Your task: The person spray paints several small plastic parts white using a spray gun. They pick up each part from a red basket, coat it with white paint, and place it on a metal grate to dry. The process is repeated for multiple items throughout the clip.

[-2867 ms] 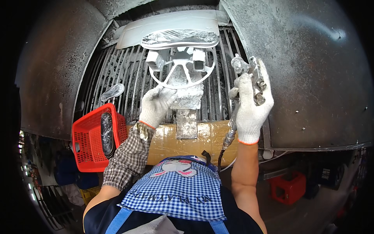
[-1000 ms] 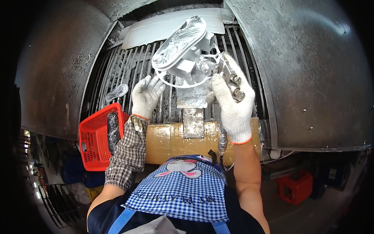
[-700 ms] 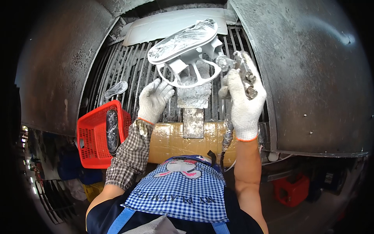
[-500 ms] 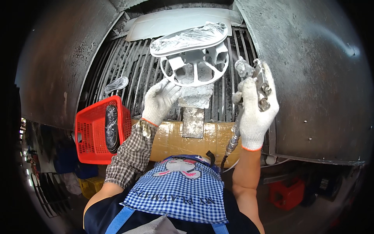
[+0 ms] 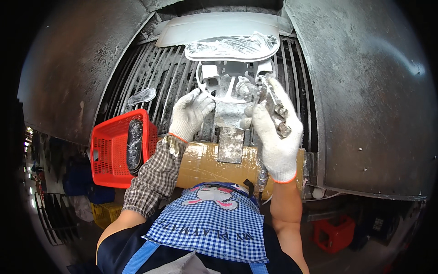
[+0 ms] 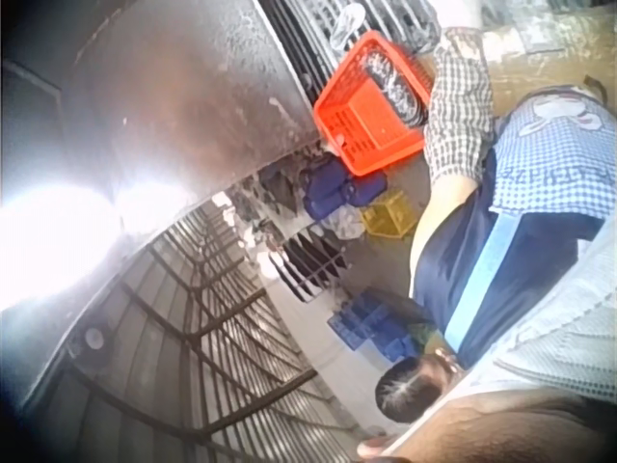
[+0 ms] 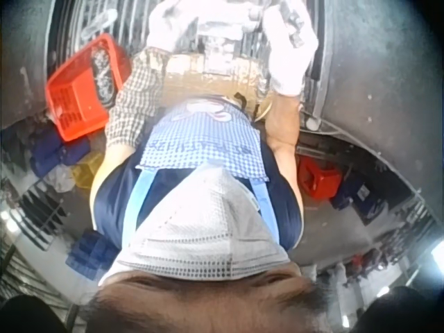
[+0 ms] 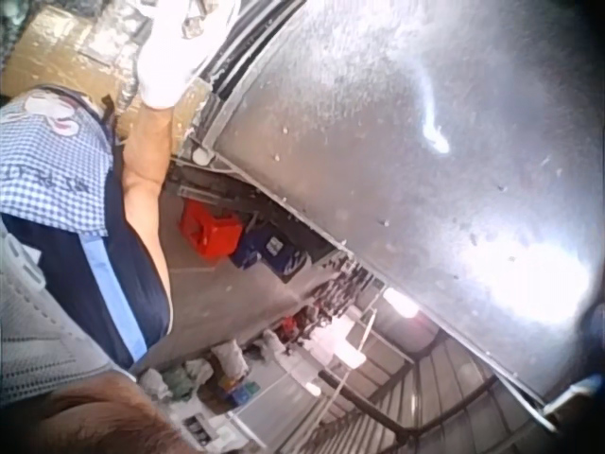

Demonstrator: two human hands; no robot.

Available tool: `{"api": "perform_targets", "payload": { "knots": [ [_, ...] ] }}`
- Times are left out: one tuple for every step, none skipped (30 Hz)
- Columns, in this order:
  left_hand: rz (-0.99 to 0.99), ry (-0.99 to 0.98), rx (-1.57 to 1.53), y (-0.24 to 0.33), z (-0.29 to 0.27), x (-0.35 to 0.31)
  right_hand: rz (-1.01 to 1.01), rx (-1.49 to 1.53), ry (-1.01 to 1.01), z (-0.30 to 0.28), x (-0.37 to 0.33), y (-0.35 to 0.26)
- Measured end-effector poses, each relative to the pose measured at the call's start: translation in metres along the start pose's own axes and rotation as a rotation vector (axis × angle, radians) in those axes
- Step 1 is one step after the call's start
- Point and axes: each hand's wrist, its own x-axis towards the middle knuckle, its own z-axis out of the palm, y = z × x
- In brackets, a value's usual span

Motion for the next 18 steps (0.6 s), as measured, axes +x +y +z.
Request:
{"api": "perform_targets", "payload": {
  "knots": [
    [0.004,0.012,-0.007,0.0,0.001,0.0,-0.013,0.004,0.006,0.001,-0.003,-0.003],
    [0.011,0.005,-0.014,0.001,0.001,0.0,-0.028,0.008,0.014,0.001,-0.003,-0.005],
    [0.004,0.014,-0.031,0.002,0.001,0.0,-0.036,0.039,0.036,0.003,-0.004,-0.004],
    [0.007,0.019,-0.037,0.003,0.002,0.001,-0.018,0.033,0.048,0.001,-0.003,-0.004],
    [0.012,0.012,-0.044,0.003,0.002,0.001,-0.021,0.028,0.028,-0.003,0.0,-0.006],
    [0.013,0.004,-0.053,0.004,0.001,0.002,0.0,0.011,0.043,-0.007,0.001,-0.008],
    [0.007,0.003,-0.072,0.005,0.001,0.003,0.009,-0.093,0.09,-0.01,0.002,-0.007],
    [0.011,0.008,-0.063,0.005,0.001,0.004,-0.064,-0.069,0.078,-0.013,0.001,-0.007],
    [0.013,-0.022,-0.054,0.007,0.0,0.005,-0.091,-0.063,0.119,-0.016,0.0,-0.005],
    [0.015,-0.048,-0.045,0.009,0.0,0.007,-0.118,-0.053,0.151,-0.019,-0.003,-0.003],
    [0.039,-0.083,-0.06,0.008,-0.001,0.007,-0.121,-0.027,0.184,-0.024,-0.008,-0.005],
    [0.043,-0.052,-0.07,0.01,-0.001,0.008,-0.153,-0.064,0.191,-0.029,-0.011,-0.004],
    [0.04,-0.037,-0.091,0.012,0.0,0.01,-0.126,-0.07,0.215,-0.035,-0.015,-0.004],
    [0.034,0.017,-0.109,0.013,0.0,0.012,-0.111,-0.071,0.218,-0.041,-0.02,-0.004],
    [0.042,0.044,-0.122,0.015,0.001,0.013,-0.099,-0.112,0.244,-0.047,-0.024,-0.003],
    [0.057,0.019,-0.128,0.015,0.001,0.014,-0.086,-0.152,0.269,-0.052,-0.029,-0.002],
    [0.074,0.04,-0.127,0.016,0.002,0.015,-0.078,-0.16,0.278,-0.058,-0.033,0.0],
    [0.092,0.019,-0.135,0.016,0.003,0.016,-0.052,-0.182,0.294,-0.063,-0.038,0.001]
  ]
}}
